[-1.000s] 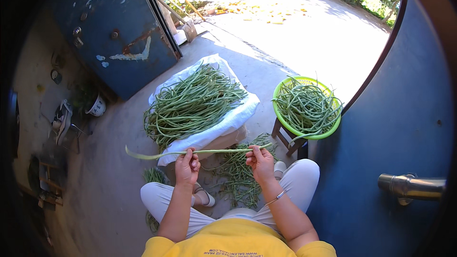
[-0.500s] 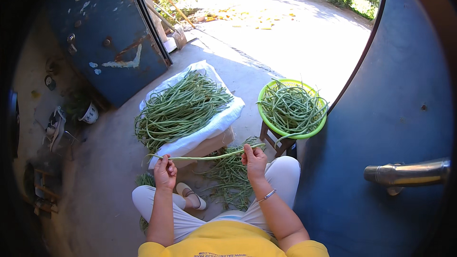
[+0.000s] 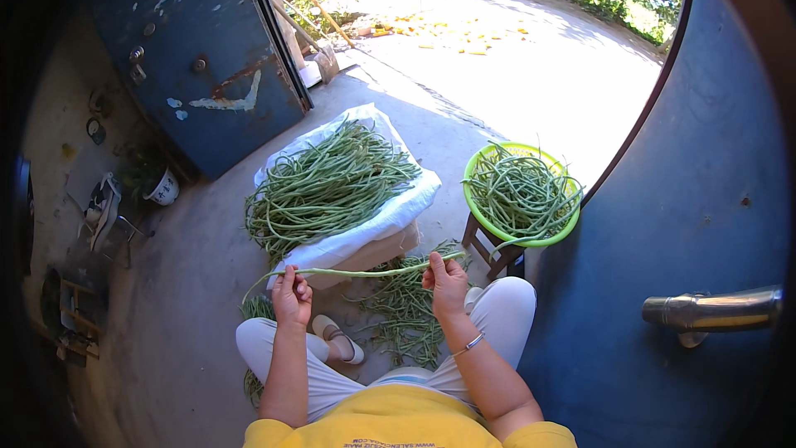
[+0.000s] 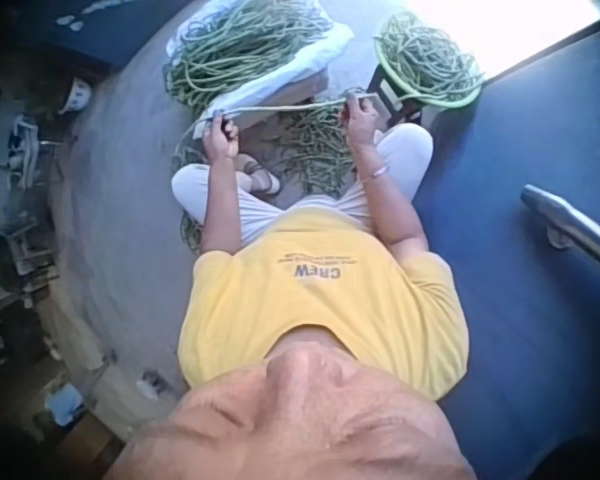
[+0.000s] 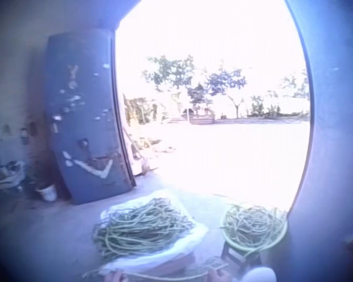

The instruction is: The person peels long green string beans by hand, pulling the fibrous string from the side of each pod and breaking off the ends before placing them in a separate pile.

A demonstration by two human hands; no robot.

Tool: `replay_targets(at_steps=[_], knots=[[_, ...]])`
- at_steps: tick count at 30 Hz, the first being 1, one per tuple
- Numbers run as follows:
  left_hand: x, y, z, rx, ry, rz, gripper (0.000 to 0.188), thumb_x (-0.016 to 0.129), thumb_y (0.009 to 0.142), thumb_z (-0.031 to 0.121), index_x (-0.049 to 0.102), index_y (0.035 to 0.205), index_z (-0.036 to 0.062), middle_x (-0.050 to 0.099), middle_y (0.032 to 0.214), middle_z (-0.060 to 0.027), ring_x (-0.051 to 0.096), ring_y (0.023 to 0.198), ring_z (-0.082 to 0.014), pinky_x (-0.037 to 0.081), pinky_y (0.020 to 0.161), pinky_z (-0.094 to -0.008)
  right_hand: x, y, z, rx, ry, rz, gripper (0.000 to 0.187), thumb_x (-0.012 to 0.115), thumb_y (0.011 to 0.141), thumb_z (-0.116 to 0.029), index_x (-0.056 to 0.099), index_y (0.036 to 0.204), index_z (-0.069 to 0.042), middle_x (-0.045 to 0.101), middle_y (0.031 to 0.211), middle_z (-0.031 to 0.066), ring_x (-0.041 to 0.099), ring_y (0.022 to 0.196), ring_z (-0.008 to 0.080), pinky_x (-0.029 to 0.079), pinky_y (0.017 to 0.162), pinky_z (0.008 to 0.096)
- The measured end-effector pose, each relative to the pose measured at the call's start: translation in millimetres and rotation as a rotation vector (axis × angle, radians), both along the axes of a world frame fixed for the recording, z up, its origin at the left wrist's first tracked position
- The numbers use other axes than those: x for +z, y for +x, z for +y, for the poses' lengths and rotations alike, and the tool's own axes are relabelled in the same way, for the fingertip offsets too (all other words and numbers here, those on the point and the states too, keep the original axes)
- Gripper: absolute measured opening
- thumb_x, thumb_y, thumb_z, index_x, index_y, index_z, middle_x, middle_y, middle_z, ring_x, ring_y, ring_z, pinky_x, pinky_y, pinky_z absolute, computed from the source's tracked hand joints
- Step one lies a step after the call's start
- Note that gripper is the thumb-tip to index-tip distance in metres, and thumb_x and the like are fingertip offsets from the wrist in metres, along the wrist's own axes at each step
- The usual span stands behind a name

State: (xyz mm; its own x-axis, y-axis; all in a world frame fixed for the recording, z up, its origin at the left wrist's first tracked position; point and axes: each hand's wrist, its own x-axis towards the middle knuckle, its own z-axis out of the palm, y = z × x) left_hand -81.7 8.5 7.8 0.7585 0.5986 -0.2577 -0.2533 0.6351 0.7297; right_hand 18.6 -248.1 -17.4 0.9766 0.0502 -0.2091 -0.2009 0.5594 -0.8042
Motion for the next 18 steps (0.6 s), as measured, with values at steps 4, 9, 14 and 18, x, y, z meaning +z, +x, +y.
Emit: replay_targets(at_steps=[4,9,14,18], knots=[[4,7,-18,-0.146,-0.113,-0.011,0.029,0.057,0.085,0.032,0.052,0.101,0.008,0.054,0.071,-0.0013,0.044,0.05,-0.0073,0.031,0.041,-0.0187,9,-7,12,0.009,0.077,0.066,0.024,0.061,0.083,-0.026,0.054,0.071,-0.007,0.053,0.057,0.0001,0.048,0.044,0.0077,0.039,0.041,0.0205],[0,25,-92,-0.445,0.139,0.058,0.021,0.062,0.082,0.015,0.051,0.097,0.0054,0.053,0.067,-0.0024,0.047,0.047,-0.007,0.034,0.038,-0.0185,9,-23,40,0.021,-0.047,0.031,0.023,0.062,0.083,-0.026,0.055,0.074,-0.007,0.054,0.057,0.0,0.048,0.045,0.0072,0.04,0.042,0.0201],[3,32,-101,-0.372,0.227,0.081,0.013,0.058,0.085,0.017,0.053,0.083,0.0045,0.054,0.065,-0.0039,0.045,0.044,-0.007,0.033,0.037,-0.0188,17,-33,41,0.039,-0.098,-0.031,0.023,0.061,0.084,-0.025,0.055,0.073,-0.006,0.054,0.059,0.0003,0.048,0.046,0.0066,0.039,0.043,0.0197],[3,28,-99,-0.377,-0.012,0.03,0.018,0.053,0.088,0.022,0.054,0.082,0.0052,0.056,0.067,-0.0053,0.045,0.045,-0.0084,0.034,0.038,-0.0203,15,-33,39,0.025,-0.094,-0.032,0.022,0.061,0.084,-0.024,0.055,0.074,-0.006,0.054,0.058,0.0005,0.048,0.046,0.0069,0.039,0.043,0.0199]])
